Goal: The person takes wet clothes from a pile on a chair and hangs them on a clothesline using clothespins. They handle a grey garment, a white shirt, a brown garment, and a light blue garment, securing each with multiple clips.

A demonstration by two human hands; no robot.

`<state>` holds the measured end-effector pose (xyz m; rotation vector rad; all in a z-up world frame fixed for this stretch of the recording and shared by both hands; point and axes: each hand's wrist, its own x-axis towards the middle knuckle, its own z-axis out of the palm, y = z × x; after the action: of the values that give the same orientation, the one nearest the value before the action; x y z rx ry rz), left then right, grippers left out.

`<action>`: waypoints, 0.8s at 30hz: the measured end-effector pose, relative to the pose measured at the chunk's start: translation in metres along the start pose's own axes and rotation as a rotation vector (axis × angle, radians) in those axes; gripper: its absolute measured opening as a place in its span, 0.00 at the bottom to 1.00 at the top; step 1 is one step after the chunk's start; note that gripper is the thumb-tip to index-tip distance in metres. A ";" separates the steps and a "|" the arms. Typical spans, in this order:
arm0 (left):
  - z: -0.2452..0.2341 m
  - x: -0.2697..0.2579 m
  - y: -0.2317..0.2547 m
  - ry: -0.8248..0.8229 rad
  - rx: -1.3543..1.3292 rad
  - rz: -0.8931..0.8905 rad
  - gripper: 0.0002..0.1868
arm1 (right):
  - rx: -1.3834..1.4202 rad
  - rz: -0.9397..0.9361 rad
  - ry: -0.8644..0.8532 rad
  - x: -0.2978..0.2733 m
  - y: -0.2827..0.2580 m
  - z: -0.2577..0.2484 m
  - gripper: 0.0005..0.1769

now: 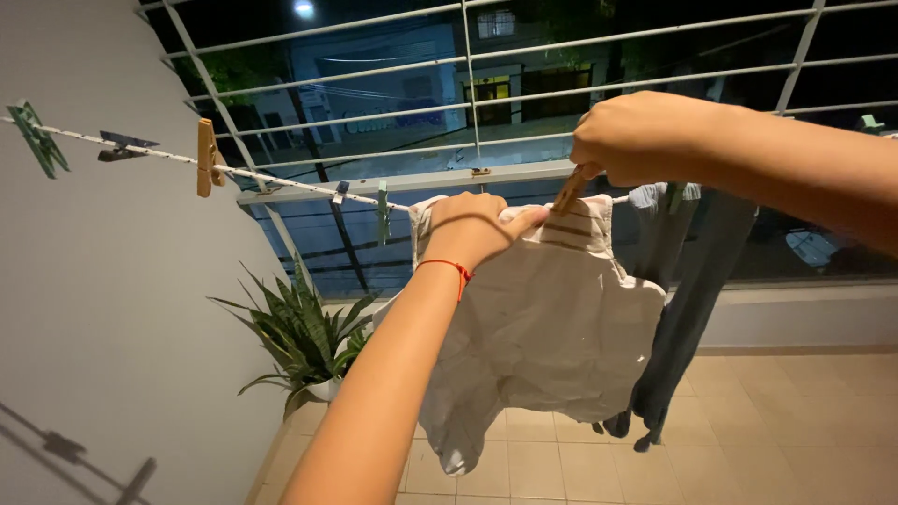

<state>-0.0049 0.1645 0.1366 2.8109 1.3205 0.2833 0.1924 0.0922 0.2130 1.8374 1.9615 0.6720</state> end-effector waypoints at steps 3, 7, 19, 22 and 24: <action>0.013 0.009 -0.007 0.034 0.086 0.062 0.42 | -0.084 -0.015 -0.008 0.010 -0.011 -0.001 0.06; -0.006 -0.015 -0.009 -0.018 0.046 0.081 0.41 | -0.140 -0.076 0.009 0.026 -0.023 0.016 0.05; 0.003 -0.006 -0.066 0.243 -0.175 0.330 0.10 | 0.035 0.075 -0.148 -0.011 -0.026 -0.009 0.05; -0.001 -0.003 -0.071 0.260 0.002 0.241 0.21 | 0.091 0.117 0.400 -0.017 -0.015 -0.016 0.44; -0.009 -0.003 -0.071 0.237 0.174 0.159 0.32 | 0.757 0.148 0.667 -0.017 -0.010 -0.033 0.45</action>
<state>-0.0625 0.2078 0.1384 3.1171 1.2138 0.5474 0.1669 0.0714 0.2339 2.4251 2.8132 0.7063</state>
